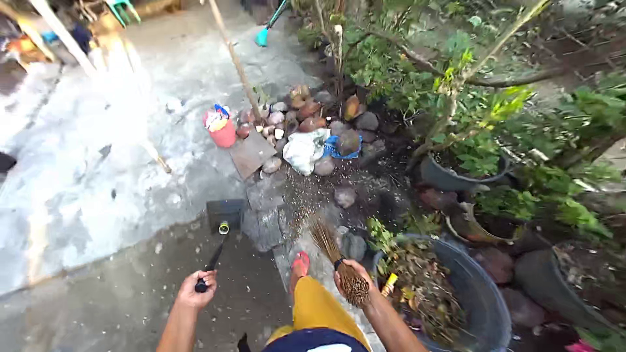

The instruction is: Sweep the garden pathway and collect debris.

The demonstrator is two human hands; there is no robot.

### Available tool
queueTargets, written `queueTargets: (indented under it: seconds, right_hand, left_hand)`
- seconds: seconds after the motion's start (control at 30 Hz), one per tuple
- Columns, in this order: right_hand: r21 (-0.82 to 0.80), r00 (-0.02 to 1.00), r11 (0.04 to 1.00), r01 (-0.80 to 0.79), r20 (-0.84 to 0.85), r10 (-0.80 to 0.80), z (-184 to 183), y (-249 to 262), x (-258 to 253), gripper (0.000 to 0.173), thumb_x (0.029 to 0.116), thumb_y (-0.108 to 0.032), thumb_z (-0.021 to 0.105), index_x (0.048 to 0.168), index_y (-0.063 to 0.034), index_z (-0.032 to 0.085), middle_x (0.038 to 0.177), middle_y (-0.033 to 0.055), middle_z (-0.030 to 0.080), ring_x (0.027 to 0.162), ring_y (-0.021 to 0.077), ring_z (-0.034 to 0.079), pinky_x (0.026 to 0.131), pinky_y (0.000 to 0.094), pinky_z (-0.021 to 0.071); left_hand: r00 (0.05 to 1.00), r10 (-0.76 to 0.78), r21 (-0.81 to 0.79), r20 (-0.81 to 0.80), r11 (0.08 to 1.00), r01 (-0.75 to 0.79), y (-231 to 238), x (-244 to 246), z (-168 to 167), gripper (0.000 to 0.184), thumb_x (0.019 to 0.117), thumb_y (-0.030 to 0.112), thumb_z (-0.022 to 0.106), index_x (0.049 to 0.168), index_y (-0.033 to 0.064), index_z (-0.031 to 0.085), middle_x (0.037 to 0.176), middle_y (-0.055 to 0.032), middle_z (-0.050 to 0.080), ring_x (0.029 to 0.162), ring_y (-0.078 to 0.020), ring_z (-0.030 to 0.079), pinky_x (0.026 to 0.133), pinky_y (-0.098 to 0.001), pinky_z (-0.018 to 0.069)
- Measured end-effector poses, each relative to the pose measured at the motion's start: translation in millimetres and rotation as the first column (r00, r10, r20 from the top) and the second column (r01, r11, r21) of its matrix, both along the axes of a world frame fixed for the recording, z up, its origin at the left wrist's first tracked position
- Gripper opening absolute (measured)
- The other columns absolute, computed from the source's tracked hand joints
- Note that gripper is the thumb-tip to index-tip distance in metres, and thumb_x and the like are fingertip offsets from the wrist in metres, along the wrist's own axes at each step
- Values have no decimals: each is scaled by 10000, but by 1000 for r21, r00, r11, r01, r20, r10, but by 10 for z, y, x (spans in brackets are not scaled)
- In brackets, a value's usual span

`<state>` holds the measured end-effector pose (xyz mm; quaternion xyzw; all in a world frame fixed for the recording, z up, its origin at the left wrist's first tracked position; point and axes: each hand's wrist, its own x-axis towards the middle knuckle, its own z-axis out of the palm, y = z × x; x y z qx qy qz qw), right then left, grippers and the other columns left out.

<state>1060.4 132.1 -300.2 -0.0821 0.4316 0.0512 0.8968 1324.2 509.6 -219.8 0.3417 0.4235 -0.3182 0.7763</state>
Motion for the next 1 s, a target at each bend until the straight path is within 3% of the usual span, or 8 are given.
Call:
queueTargets:
  seconds: [0.3, 0.4, 0.57, 0.7, 0.8, 0.87, 0.93, 1.0]
  right_hand:
    - [167, 953, 939, 301, -12, -304, 93, 108, 1269, 438, 1005, -416, 362, 910, -65, 606, 721, 111, 692, 589, 186, 702, 519, 287, 599]
    - [195, 912, 892, 407, -33, -409, -6, 167, 1425, 436, 1001, -446, 377, 983, -67, 591, 756, 105, 683, 619, 179, 705, 540, 282, 605]
    - [70, 780, 777, 625, -97, -618, 28, 641, 1781, 526, 1020, -553, 308, 978, -106, 583, 755, 50, 676, 623, 126, 689, 547, 245, 590]
    - [101, 632, 624, 775, -110, -767, -10, 1317, 2138, 411, 956, -470, 504, 1029, -80, 614, 814, 58, 697, 698, 127, 719, 622, 244, 615]
    - [108, 677, 668, 736, -119, -726, 89, 1824, 2365, 353, 844, -372, 664, 1022, -68, 648, 891, 76, 708, 762, 136, 722, 668, 230, 608]
    - [81, 685, 682, 727, -172, -709, 229, 2108, 2529, 334, 788, -301, 741, 1001, -57, 662, 880, 87, 717, 733, 139, 728, 651, 231, 614]
    - [11, 710, 725, 689, -209, -672, 290, 2268, 2640, 337, 777, -311, 764, 991, -72, 662, 800, 51, 689, 677, 119, 708, 609, 234, 607]
    - [-118, 768, 799, 589, -225, -599, 342, 2370, 2802, 366, 844, -398, 677, 1048, -95, 643, 771, 28, 669, 641, 102, 680, 562, 246, 595]
  left_hand:
    - [988, -132, 134, 75, 984, 121, -545, 2777, 367, 107, 945, 97, 402, 888, 76, 489, 597, 3, 451, 413, -38, 427, 375, -138, 378]
    - [979, -149, 150, 142, 980, 128, -804, 3760, 490, 68, 926, 76, 417, 894, 73, 478, 609, -2, 444, 417, -39, 419, 372, -133, 369]
    - [898, -359, 394, 253, 886, 243, -1251, 5558, 491, 102, 881, 41, 469, 847, 135, 448, 584, 15, 418, 421, -57, 398, 385, -170, 349]
    - [768, -597, 659, 229, 676, 329, -1735, 6900, 89, 135, 884, 13, 496, 946, 129, 464, 668, -2, 446, 475, -81, 414, 436, -203, 394]
    - [637, -756, 883, 154, 395, 255, -2020, 7547, -365, 200, 896, 32, 561, 1072, 107, 504, 784, -12, 479, 554, -87, 441, 492, -227, 415]
    - [518, -855, 975, 15, 126, 181, -2090, 7793, -578, 527, 922, 123, 626, 1412, 34, 454, 1141, -162, 571, 873, -224, 561, 728, -399, 509]
    - [428, -897, 993, -111, -80, 89, -2091, 7938, -657, 710, 910, 188, 667, 1530, 25, 362, 1365, -287, 571, 1193, -411, 608, 950, -596, 516]
    - [293, -933, 972, -210, -231, -36, -1879, 7987, -565, 802, 920, 275, 699, 1565, 6, 305, 1428, -325, 529, 1306, -468, 552, 1055, -638, 468]
